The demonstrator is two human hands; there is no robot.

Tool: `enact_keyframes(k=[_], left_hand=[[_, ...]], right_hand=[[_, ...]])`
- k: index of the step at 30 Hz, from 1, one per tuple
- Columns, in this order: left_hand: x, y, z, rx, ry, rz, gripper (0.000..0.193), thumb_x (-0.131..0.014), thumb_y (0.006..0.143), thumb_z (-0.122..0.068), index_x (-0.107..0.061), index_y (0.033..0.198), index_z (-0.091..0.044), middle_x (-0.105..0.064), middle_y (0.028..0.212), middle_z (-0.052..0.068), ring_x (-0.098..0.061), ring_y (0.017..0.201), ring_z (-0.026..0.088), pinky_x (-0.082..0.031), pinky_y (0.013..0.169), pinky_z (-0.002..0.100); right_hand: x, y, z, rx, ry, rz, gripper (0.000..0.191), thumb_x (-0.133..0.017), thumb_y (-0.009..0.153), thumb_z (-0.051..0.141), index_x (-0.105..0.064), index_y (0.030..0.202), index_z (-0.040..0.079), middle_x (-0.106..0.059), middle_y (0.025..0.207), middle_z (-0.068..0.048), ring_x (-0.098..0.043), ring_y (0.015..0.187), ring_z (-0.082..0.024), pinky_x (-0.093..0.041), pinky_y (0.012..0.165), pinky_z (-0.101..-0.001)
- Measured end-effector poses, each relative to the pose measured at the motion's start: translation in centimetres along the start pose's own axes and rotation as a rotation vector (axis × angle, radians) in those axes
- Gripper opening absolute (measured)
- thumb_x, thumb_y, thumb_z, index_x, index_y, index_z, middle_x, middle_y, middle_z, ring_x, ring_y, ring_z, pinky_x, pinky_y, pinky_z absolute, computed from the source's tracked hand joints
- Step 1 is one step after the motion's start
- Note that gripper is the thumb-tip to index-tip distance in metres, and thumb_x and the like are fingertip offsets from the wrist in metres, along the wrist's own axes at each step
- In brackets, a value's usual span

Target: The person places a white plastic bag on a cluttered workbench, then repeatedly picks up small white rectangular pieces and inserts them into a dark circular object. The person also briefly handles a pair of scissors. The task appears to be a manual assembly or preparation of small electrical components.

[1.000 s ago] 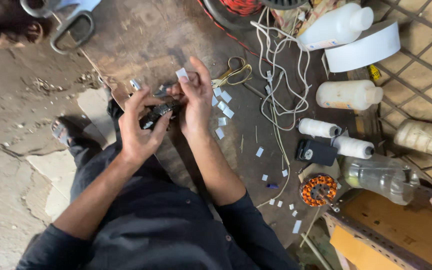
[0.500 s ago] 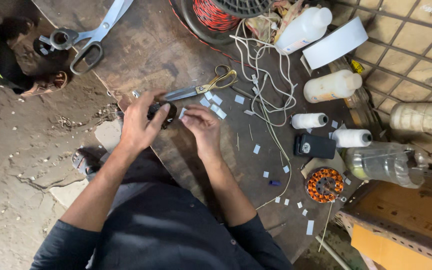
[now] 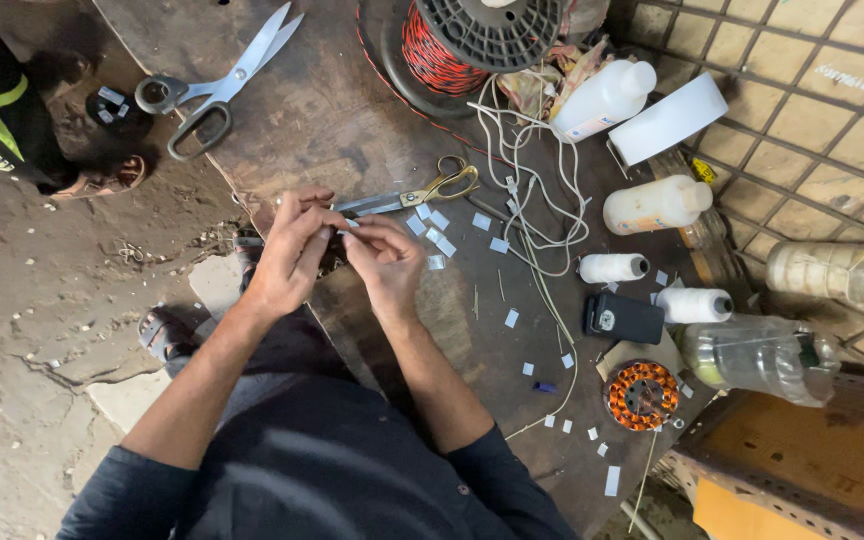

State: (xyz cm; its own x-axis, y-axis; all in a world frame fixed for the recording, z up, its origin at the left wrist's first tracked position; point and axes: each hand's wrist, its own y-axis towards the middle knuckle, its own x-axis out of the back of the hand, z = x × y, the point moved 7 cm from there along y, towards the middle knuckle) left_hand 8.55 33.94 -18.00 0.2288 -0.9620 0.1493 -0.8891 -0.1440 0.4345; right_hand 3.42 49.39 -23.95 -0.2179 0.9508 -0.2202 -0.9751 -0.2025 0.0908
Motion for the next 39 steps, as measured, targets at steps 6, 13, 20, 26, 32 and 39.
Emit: enact_keyframes(k=[6,13,20,26,32,39], left_hand=[[0.1,0.6,-0.2,0.074,0.027,0.045,0.023,-0.051,0.099,0.005,-0.062,0.119,0.001,-0.051,0.134,0.024,-0.055,0.125,0.036,-0.044,0.107,0.041],[0.5,0.1,0.1,0.142,-0.051,0.035,0.035,-0.049,0.104,0.001,-0.055,0.138,0.002,-0.06,0.123,0.019,-0.06,0.119,0.031,-0.046,0.104,0.037],[0.2,-0.4,0.9,0.177,-0.147,0.067,0.038,-0.046,0.105,0.0,-0.05,0.144,0.001,-0.061,0.131,0.018,-0.058,0.126,0.027,-0.044,0.109,0.036],[0.0,-0.7,2.0,0.254,-0.202,0.113,0.042,-0.047,0.106,-0.001,-0.045,0.148,0.002,-0.06,0.136,0.018,-0.056,0.129,0.025,-0.042,0.111,0.036],[-0.1,-0.6,1.6,0.206,-0.164,0.142,0.043,-0.047,0.105,0.0,-0.045,0.147,0.003,-0.057,0.141,0.019,-0.052,0.136,0.026,-0.038,0.115,0.037],[0.0,-0.9,2.0,0.307,-0.212,0.181,0.044,-0.045,0.106,-0.004,-0.042,0.15,0.001,-0.058,0.139,0.017,-0.055,0.131,0.024,-0.042,0.111,0.036]], right_hand=[[0.5,0.4,-0.8,0.024,0.01,-0.066,0.007,-0.07,0.09,-0.014,-0.072,0.089,-0.007,-0.069,0.11,-0.013,-0.067,0.088,-0.013,-0.056,0.077,-0.0246],[0.5,0.4,-2.0,-0.006,0.028,-0.026,0.008,-0.068,0.089,-0.015,-0.069,0.088,-0.007,-0.069,0.107,-0.012,-0.068,0.085,-0.012,-0.056,0.076,-0.0241],[0.7,0.6,-1.9,-0.044,0.027,-0.115,0.01,-0.068,0.088,-0.014,-0.069,0.083,-0.006,-0.07,0.101,-0.013,-0.067,0.08,-0.012,-0.055,0.073,-0.0244],[0.3,0.1,-1.9,-0.03,-0.08,-0.231,0.011,-0.069,0.089,-0.013,-0.069,0.081,-0.005,-0.071,0.09,-0.011,-0.062,0.073,-0.008,-0.05,0.068,-0.0223],[-1.4,-0.5,0.7,0.155,-0.345,-0.245,0.013,-0.072,0.09,-0.01,-0.064,0.081,-0.005,-0.066,0.093,-0.008,-0.06,0.076,-0.006,-0.049,0.066,-0.0214],[-1.8,-1.5,2.4,0.052,-0.244,-0.095,0.012,-0.07,0.091,-0.008,-0.07,0.103,-0.008,-0.067,0.11,-0.007,-0.07,0.092,-0.011,-0.06,0.079,-0.0234]])
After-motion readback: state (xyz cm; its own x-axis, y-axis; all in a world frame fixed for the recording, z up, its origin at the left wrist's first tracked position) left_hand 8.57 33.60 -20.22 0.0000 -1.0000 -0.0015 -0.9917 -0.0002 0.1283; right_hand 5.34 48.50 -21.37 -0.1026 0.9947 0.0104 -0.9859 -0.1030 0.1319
